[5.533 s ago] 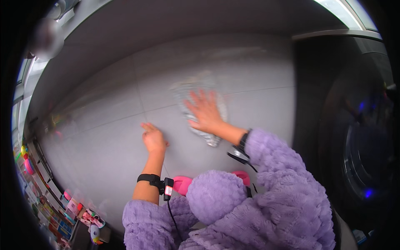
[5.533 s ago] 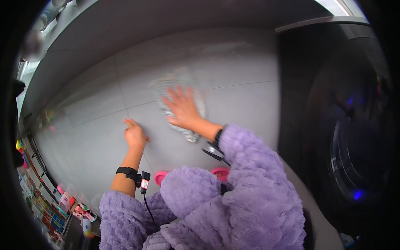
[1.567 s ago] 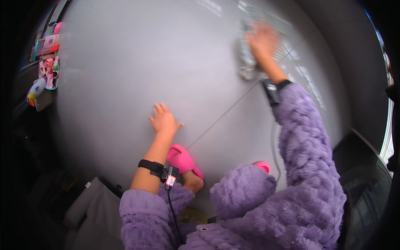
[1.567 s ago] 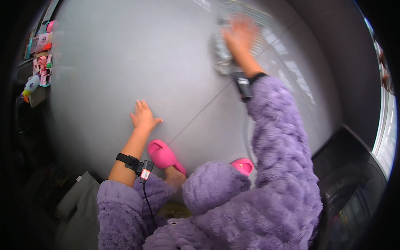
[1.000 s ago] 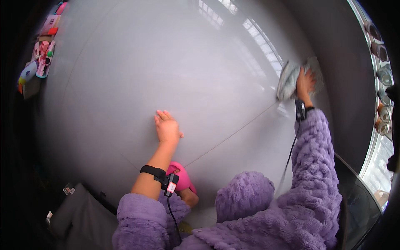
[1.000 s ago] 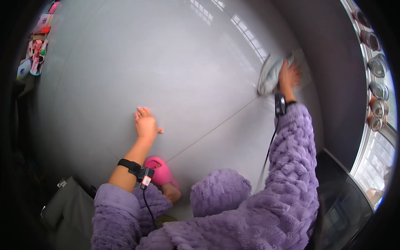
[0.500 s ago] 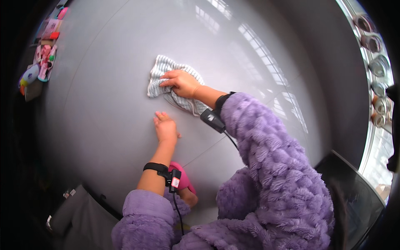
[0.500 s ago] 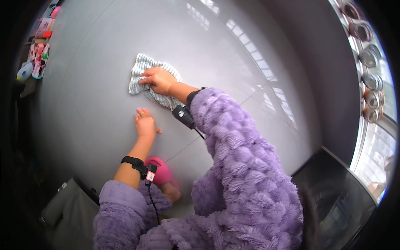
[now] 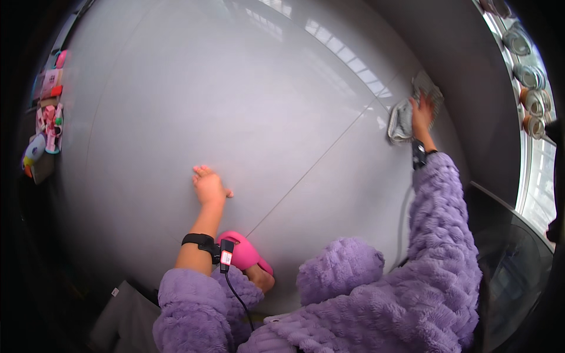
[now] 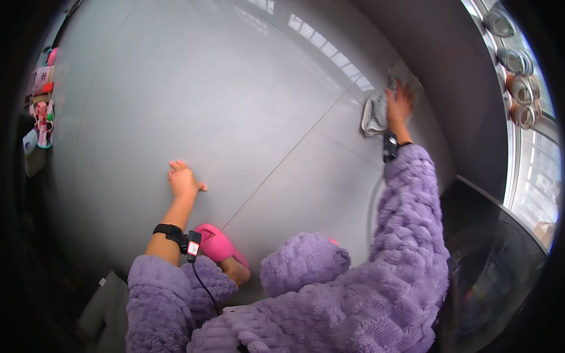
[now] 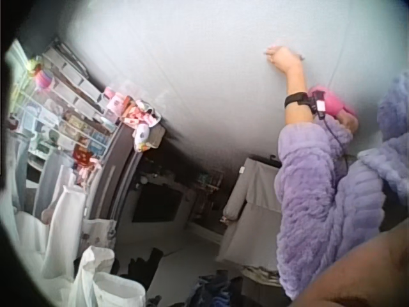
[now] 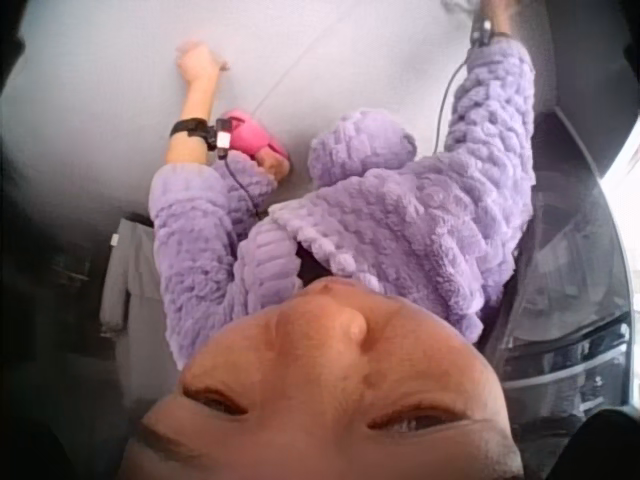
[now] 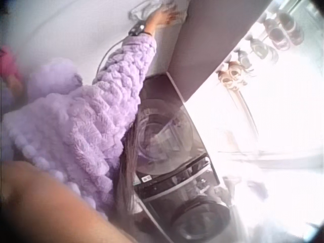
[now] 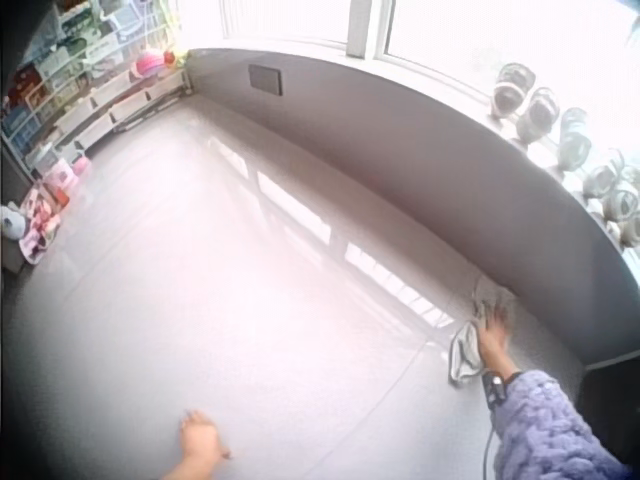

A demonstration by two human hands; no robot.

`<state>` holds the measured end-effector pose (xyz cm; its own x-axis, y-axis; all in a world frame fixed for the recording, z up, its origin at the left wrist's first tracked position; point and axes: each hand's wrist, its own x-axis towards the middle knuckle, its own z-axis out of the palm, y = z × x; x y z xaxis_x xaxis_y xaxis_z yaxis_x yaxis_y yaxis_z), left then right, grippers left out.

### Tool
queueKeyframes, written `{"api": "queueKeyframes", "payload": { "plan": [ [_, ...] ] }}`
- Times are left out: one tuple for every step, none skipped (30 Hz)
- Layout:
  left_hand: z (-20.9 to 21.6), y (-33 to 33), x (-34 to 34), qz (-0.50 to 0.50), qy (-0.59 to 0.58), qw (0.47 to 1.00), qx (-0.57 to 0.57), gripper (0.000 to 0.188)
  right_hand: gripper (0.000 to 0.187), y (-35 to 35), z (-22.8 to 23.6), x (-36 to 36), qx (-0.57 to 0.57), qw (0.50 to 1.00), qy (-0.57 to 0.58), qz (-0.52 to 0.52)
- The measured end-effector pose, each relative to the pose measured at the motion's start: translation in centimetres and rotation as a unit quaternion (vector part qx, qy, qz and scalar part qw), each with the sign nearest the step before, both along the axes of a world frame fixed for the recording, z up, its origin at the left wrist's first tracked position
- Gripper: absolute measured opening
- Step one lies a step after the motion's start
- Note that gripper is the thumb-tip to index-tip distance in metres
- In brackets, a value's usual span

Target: The person wipes a tiled floor with a cloth, then rinses and wrings the cloth at a sink, and resumes wiping the floor. The person handles the cloth and floor directly without additional tools.

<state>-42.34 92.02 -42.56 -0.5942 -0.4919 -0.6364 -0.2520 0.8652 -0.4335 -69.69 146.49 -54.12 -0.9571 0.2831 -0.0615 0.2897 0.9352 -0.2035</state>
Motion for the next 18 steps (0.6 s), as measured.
{"api": "queueKeyframes", "payload": {
  "plan": [
    [0.1,-0.1,0.0,0.001,0.006,1.000,-0.006,0.121,0.076,-2.2,-1.2,-0.4,0.018,0.998,0.047,-0.027],
    [0.2,-0.2,0.1,-0.009,0.019,1.000,-0.011,0.121,0.078,-4.3,-1.0,-0.5,-0.040,0.996,0.078,0.009],
    [0.3,-0.5,0.2,-0.006,0.019,1.000,-0.014,0.120,0.073,-7.6,-0.7,0.1,-0.048,0.995,0.077,0.047],
    [0.4,-0.7,0.3,-0.006,0.034,0.999,-0.015,0.120,0.068,-11.1,0.2,1.3,-0.118,0.972,0.130,0.154],
    [0.3,-0.8,0.3,-0.003,0.060,0.998,-0.017,0.119,0.061,-15.5,1.2,3.6,-0.181,0.940,0.167,0.235],
    [0.2,-0.9,0.2,-0.012,0.048,0.999,-0.014,0.120,0.056,-19.9,2.4,6.4,-0.196,0.919,0.164,0.300],
    [0.4,-1.0,0.2,-0.022,0.042,0.999,-0.015,0.122,0.050,-23.8,3.7,9.5,-0.179,0.907,0.123,0.361],
    [0.5,-1.1,0.0,-0.025,0.036,0.999,-0.017,0.123,0.046,-27.0,5.1,12.5,-0.207,0.873,0.105,0.430],
    [0.8,-1.0,-0.2,-0.018,0.040,0.999,-0.017,0.123,0.044,-29.4,6.4,15.4,-0.305,0.820,0.104,0.474],
    [1.1,-1.0,-0.4,-0.008,0.038,0.999,-0.017,0.123,0.044,-30.4,7.3,17.7,-0.376,0.759,0.068,0.527],
    [1.4,-0.8,-0.5,0.003,0.031,0.999,-0.017,0.124,0.046,-31.4,7.8,18.9,-0.435,0.715,0.030,0.546],
    [1.7,-0.7,-0.6,0.002,0.030,0.999,-0.015,0.121,0.047,-31.6,8.3,19.5,-0.461,0.675,-0.042,0.575],
    [2.0,-0.7,-0.8,0.002,0.028,1.000,-0.013,0.119,0.049,-30.7,8.6,19.7,-0.527,0.672,-0.030,0.519],
    [2.2,-0.8,-0.7,0.002,0.018,1.000,-0.014,0.116,0.050,-29.4,9.1,19.9,-0.571,0.676,-0.052,0.463],
    [2.4,-1.0,-0.6,0.015,0.006,1.000,-0.004,0.112,0.052,-28.0,9.8,20.1,-0.618,0.666,-0.074,0.412],
    [2.4,-1.3,-0.6,0.031,-0.009,0.999,0.006,0.108,0.055,-25.4,10.3,20.5,-0.623,0.697,-0.034,0.353],
    [2.3,-1.8,-0.4,0.034,-0.003,0.999,0.011,0.104,0.058,-21.6,10.7,21.1,-0.632,0.711,0.015,0.308],
    [2.1,-2.2,-0.1,0.010,-0.025,0.999,0.017,0.100,0.056,-17.0,11.1,21.9,-0.616,0.744,0.046,0.253]
  ]
}}
